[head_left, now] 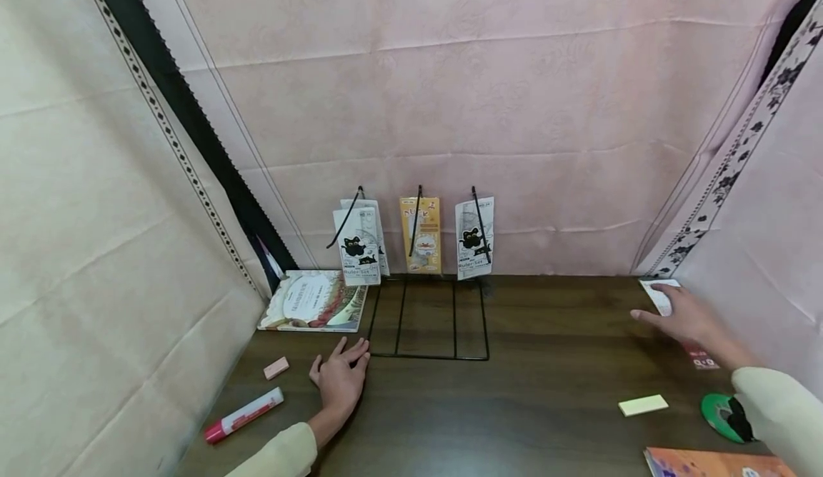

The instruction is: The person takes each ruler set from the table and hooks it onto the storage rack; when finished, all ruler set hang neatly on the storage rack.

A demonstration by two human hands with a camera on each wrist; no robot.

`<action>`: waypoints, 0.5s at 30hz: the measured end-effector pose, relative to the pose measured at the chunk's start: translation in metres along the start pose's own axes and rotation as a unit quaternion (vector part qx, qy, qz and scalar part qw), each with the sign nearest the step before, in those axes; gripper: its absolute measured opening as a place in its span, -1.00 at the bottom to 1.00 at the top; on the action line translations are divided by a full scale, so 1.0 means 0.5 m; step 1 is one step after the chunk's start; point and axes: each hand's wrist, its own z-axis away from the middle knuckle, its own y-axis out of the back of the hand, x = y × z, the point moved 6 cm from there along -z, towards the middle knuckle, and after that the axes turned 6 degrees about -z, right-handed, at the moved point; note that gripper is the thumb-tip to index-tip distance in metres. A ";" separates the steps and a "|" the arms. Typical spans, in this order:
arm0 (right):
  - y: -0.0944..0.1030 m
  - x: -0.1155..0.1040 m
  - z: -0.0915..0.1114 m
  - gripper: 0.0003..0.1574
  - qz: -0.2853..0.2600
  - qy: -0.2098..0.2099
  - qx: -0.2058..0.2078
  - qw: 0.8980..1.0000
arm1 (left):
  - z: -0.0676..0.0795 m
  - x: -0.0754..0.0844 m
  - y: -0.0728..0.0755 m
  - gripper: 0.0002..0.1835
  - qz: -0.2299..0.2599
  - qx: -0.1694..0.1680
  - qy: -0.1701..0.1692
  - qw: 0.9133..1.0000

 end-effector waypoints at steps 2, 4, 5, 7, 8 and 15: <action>0.010 0.025 0.002 0.17 -0.017 -0.017 -0.018 1.000 | 0.002 -0.002 0.000 -0.71 -0.002 0.001 0.001 1.000; 0.018 0.046 0.006 0.21 -0.033 -0.035 -0.046 0.998 | 0.002 -0.003 0.000 -0.71 -0.003 0.001 0.001 1.000; 0.022 0.055 0.008 0.23 -0.043 -0.046 -0.059 0.996 | 0.002 -0.003 -0.001 -0.71 -0.004 0.001 0.001 1.000; 0.029 0.070 0.013 0.27 -0.059 -0.066 -0.085 0.992 | 0.001 -0.004 -0.002 -0.71 -0.005 -0.001 0.001 1.000; 0.032 0.077 0.015 0.28 -0.067 -0.074 -0.095 0.990 | 0.001 -0.004 -0.003 -0.71 -0.005 -0.001 0.001 1.000; 0.029 0.118 0.025 0.34 -0.101 -0.132 -0.154 0.974 | 0.000 -0.005 -0.006 -0.71 -0.010 -0.005 0.003 1.000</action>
